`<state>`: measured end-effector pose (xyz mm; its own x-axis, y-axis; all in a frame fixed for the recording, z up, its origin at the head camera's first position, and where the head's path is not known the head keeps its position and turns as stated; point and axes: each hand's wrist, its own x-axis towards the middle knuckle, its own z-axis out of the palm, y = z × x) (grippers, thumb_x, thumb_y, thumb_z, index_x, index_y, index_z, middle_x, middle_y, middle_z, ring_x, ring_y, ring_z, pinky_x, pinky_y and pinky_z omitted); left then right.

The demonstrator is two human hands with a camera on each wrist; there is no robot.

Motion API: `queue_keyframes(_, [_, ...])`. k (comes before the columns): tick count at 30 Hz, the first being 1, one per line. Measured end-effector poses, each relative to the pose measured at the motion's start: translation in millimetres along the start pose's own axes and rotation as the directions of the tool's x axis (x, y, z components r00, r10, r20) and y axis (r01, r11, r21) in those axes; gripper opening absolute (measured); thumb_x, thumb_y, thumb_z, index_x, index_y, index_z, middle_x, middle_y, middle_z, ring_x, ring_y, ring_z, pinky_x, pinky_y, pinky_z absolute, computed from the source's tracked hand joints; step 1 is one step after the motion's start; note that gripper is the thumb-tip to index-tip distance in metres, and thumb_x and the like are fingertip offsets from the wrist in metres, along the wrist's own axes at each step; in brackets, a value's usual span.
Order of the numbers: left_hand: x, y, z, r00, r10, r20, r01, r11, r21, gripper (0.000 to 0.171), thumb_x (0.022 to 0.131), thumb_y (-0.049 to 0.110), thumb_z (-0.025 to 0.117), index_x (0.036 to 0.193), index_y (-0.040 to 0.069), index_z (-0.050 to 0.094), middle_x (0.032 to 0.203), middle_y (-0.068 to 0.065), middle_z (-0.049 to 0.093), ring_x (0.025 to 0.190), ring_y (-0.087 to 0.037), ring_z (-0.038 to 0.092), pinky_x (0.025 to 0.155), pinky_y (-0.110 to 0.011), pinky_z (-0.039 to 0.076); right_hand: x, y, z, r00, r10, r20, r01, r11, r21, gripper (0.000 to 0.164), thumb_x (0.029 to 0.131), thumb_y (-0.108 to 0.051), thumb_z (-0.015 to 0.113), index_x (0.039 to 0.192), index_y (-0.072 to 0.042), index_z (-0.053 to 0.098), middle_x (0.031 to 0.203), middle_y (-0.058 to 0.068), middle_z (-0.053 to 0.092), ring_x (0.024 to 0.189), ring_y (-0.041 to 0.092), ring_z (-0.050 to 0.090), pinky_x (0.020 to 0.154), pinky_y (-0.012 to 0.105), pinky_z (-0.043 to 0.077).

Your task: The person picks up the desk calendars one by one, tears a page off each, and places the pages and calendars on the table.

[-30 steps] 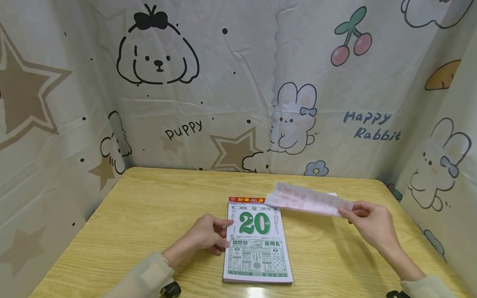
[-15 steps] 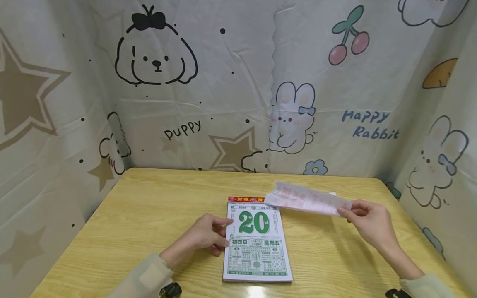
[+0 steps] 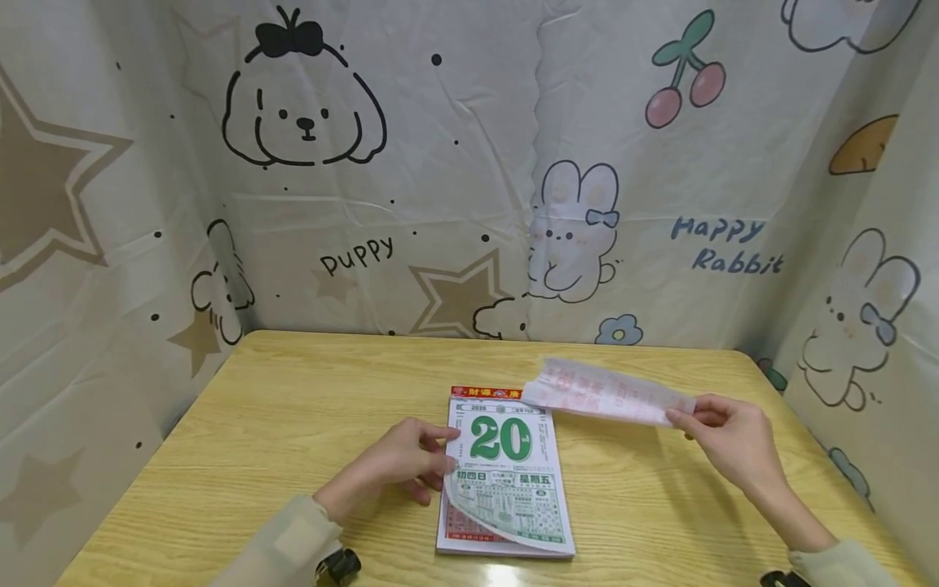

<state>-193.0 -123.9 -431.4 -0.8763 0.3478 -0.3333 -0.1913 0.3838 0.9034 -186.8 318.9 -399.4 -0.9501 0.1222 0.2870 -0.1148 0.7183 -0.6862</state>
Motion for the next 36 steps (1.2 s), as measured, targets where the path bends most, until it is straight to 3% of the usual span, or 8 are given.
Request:
queue_keyframes(9, [2.6, -1.9, 5.9, 0.997, 0.049, -0.058, -0.044, 0.996, 0.074, 0.066, 0.085, 0.005, 0.089, 0.146, 0.006, 0.064, 0.090, -0.013, 0.060, 0.062, -0.019, 0.067, 0.051, -0.033, 0.063, 1.3, -0.7, -0.4, 1.000, -0.004, 0.005, 0.004, 1.000, -0.013, 0.032, 0.097, -0.024, 0.080, 0.105, 0.007, 0.075, 0.083, 0.011, 0.076, 0.066, 0.010, 0.066, 0.046, 0.023, 0.048])
queue_keyframes(23, [0.8, 5.3, 10.1, 0.993, 0.049, -0.110, -0.033, 0.990, 0.140, 0.062, 0.083, 0.001, 0.089, 0.141, 0.008, 0.068, 0.087, -0.013, 0.060, 0.059, -0.019, 0.068, 0.053, -0.033, 0.064, 2.5, 0.2, -2.4, 1.000, -0.019, 0.004, 0.019, 1.000, -0.025, 0.030, 0.097, -0.025, 0.081, 0.099, 0.004, 0.077, 0.084, 0.013, 0.077, 0.065, 0.008, 0.065, 0.045, 0.023, 0.044])
queue_keyframes(36, [3.0, 5.6, 12.3, 0.991, 0.008, -0.132, 0.009, 0.992, 0.128, 0.062, 0.082, -0.002, 0.089, 0.139, 0.009, 0.069, 0.088, -0.013, 0.061, 0.059, -0.020, 0.069, 0.053, -0.034, 0.064, 2.7, 3.8, -1.8, 1.000, -0.005, 0.008, 0.005, 1.000, -0.026, 0.033, 0.097, -0.025, 0.081, 0.101, 0.007, 0.075, 0.083, 0.014, 0.076, 0.064, 0.009, 0.064, 0.043, 0.024, 0.043])
